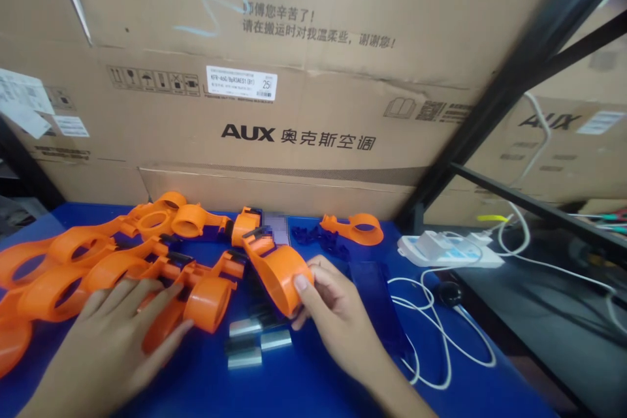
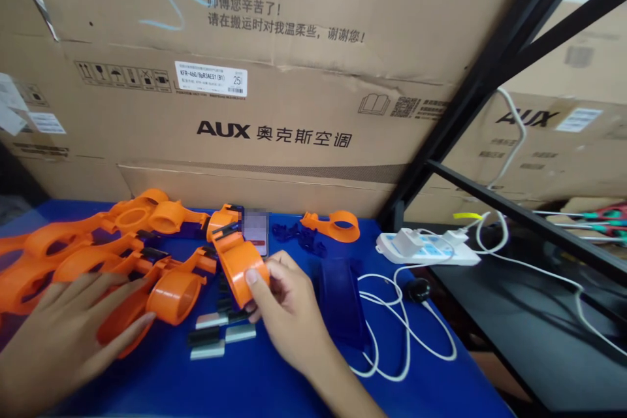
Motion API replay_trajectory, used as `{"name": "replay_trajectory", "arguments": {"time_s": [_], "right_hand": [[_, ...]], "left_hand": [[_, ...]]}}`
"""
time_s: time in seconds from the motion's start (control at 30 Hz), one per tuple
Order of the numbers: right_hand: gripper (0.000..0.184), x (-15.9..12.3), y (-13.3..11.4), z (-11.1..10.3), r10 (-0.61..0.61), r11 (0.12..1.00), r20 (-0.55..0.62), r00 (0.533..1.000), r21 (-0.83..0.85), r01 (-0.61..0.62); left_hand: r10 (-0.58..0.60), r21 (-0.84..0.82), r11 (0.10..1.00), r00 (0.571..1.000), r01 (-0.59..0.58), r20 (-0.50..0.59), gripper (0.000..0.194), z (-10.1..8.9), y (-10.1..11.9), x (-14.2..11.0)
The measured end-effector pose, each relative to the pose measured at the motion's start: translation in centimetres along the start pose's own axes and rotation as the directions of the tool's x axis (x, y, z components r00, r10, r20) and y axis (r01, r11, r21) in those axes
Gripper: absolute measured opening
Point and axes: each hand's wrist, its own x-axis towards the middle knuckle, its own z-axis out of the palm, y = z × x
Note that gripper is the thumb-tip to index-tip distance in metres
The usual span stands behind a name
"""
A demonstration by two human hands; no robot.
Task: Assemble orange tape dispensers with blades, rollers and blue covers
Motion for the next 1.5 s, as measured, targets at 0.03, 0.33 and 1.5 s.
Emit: {"name": "replay_trajectory", "arguments": {"time_s": [0.03,0.33,1.5], "right_hand": [[0.04,-0.3,0.1,0.3,-0.008,0.997,-0.021,1.0,-0.071,0.007],[0.045,0.2,0.9,2.9,-0.153,0.9,-0.037,0.988,-0.418,0.124],[0.038,-0.8,2.3,9.1,-0.168,0.916,0.043,0.985,-0.361,0.172]], "left_hand": [[0.009,0.042,0.999,0.999,-0.011,0.036,0.048,0.1,0.2,-0.3],[0.301,0.162,0.945,0.949,-0.283,-0.098,0.034,1.6,1.5,-2.3],[0.167,0.01,0.979,0.763,-0.205,-0.624,0.032,-4.0,3.4,5.3]]}}
